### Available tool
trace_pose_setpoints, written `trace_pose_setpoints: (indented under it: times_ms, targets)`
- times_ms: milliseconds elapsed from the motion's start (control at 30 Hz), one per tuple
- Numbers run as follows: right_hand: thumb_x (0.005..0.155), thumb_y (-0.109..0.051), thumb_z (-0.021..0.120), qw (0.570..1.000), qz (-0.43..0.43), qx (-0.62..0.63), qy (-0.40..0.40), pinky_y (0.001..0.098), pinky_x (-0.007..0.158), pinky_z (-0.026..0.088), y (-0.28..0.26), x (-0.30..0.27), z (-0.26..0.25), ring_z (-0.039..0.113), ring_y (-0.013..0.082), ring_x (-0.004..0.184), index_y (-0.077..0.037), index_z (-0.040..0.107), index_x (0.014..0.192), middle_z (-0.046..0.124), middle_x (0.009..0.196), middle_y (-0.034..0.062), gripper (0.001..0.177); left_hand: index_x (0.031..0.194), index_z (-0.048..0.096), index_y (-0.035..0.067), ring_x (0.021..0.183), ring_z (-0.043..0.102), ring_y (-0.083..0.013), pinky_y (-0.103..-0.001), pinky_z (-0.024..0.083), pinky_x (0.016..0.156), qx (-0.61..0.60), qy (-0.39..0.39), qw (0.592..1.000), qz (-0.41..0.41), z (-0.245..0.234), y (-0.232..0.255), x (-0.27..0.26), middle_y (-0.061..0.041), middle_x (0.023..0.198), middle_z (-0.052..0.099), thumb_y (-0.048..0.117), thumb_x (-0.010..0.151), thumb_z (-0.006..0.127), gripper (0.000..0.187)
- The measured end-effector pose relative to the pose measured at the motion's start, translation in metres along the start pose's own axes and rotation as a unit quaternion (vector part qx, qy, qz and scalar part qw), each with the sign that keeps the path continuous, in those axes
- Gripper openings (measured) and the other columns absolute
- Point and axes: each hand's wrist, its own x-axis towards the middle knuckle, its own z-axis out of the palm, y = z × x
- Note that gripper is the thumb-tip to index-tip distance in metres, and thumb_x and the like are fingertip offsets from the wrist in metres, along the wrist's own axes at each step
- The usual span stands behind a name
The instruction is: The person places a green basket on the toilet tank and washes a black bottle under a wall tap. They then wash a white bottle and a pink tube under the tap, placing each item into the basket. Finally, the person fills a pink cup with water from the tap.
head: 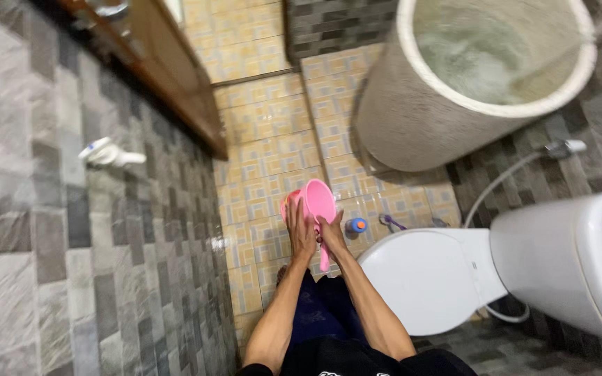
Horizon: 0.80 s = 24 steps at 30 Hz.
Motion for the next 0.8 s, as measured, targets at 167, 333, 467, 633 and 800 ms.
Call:
trace_pose_setpoints:
  times_ms: [167,333,467,633,800]
  targets:
    - [0.095,-0.044,0.062,0.986,-0.005,-0.004,-0.165,0.022,0.048,0.04,-0.029,-0.001,0.084,0.054,0.0084,0.067,-0.018,0.043,0.144,0.064,0.094,0.0006,0.058,0.152,0.053,0.02,0.157,0.013,-0.04,-0.058,0.005,0.121,0.136,0.064,0.985,-0.087,-0.073,-0.012,0.041,-0.013,0.17,0.023,0.031,0.102,0.053,0.051]
    - [0.097,-0.057,0.069,0.972,0.023,-0.082,-0.218,0.0223,0.047,0.036,-0.037,0.012,0.163,0.047,0.007,0.064,-0.009,0.063,0.108,0.053,0.085,-0.0008,0.05,0.133,0.066,0.015,0.154,0.036,-0.0374,-0.049,0.029,0.125,0.083,0.143,0.986,-0.026,-0.156,-0.042,0.086,-0.011,0.157,0.05,0.01,0.093,0.068,0.041]
    - [0.089,-0.066,0.065,0.971,0.065,-0.1,-0.206,0.0267,0.043,0.036,-0.054,0.013,0.228,0.042,0.0106,0.051,-0.016,0.058,0.092,0.049,0.072,-0.0011,0.051,0.13,0.065,0.006,0.141,0.052,-0.0373,-0.047,0.041,0.118,0.025,0.224,0.974,0.005,-0.229,-0.056,0.117,-0.016,0.149,0.057,0.003,0.095,0.066,0.035]
    - [0.088,-0.078,0.051,0.959,0.069,-0.115,-0.25,0.0254,0.043,0.035,-0.063,0.018,0.299,0.043,0.0083,0.049,-0.016,0.06,0.089,0.051,0.07,-0.0028,0.062,0.131,0.061,0.005,0.13,0.053,-0.0384,-0.051,0.04,0.113,0.133,0.369,0.918,0.058,-0.315,-0.028,0.152,-0.018,0.135,0.053,0.003,0.096,0.064,0.034]
    - [0.09,-0.081,0.045,0.957,0.048,-0.148,-0.243,0.0253,0.043,0.035,-0.061,0.03,0.343,0.046,0.0081,0.051,-0.013,0.058,0.088,0.053,0.07,-0.0016,0.069,0.138,0.055,0.003,0.125,0.051,-0.0408,-0.051,0.041,0.104,0.208,0.363,0.904,0.088,-0.379,-0.01,0.188,-0.021,0.138,0.047,0.022,0.105,0.06,0.039]
